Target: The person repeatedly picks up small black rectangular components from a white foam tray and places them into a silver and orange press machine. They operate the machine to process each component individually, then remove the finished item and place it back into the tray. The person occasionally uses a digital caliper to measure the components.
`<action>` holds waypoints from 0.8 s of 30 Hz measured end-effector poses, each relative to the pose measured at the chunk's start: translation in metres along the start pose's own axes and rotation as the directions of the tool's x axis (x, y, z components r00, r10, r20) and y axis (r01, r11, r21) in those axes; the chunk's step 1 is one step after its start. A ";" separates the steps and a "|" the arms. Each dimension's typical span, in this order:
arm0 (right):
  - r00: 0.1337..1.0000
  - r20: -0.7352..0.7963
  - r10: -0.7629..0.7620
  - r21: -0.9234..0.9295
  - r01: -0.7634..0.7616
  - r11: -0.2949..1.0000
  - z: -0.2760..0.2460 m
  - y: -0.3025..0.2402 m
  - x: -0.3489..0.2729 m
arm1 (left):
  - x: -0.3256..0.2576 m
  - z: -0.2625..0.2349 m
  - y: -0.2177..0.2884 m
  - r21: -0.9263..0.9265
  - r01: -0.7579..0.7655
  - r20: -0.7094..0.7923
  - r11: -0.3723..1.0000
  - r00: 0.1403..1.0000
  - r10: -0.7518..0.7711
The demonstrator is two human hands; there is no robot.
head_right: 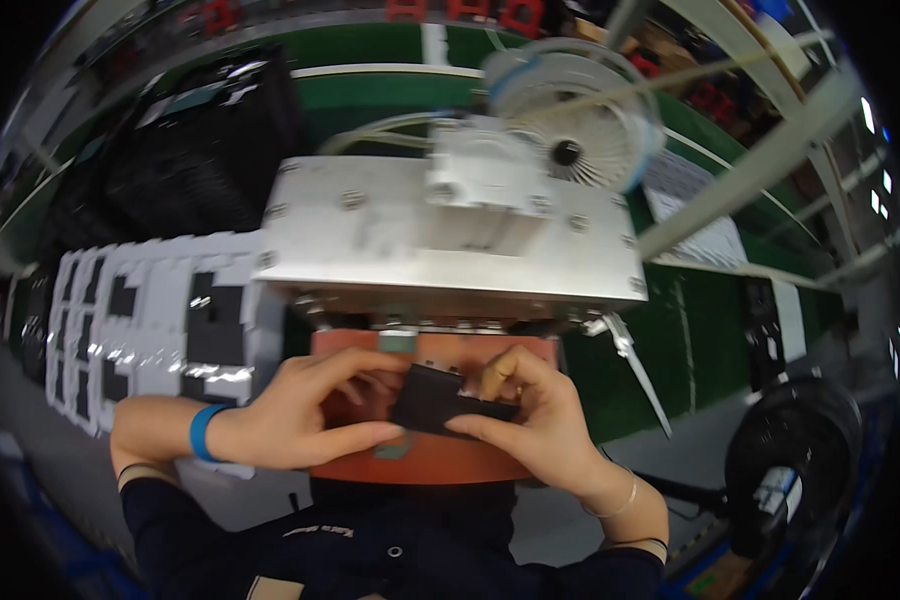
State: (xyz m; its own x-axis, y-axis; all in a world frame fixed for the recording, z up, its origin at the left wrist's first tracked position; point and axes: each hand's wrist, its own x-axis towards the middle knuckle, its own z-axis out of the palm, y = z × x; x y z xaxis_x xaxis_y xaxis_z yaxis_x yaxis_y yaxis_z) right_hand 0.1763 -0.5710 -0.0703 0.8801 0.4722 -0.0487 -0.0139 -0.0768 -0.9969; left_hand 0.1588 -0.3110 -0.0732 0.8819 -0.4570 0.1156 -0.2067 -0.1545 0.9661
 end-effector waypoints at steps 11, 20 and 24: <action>0.747 0.494 -0.444 -0.411 0.651 0.638 0.124 -0.012 0.086 | -0.111 -0.156 -0.036 -0.046 0.089 -0.780 0.995 0.619 -0.092; 0.754 0.569 -0.328 -0.671 0.657 0.344 0.197 0.033 0.136 | -0.133 -0.182 -0.086 0.627 0.668 -0.779 0.402 0.548 0.304; 0.753 0.551 -0.360 -0.598 0.657 0.460 0.192 0.030 0.135 | -0.132 -0.171 -0.086 0.735 0.435 -0.611 0.520 0.757 0.230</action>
State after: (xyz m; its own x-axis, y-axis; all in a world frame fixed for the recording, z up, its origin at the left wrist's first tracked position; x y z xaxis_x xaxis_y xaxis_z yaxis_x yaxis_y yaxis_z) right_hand 0.2042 -0.3410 -0.1190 0.4065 0.8670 0.2883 0.8552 -0.2500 -0.4540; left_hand 0.1321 -0.0877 -0.1317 0.8794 0.1536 0.4507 -0.0350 -0.9231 0.3830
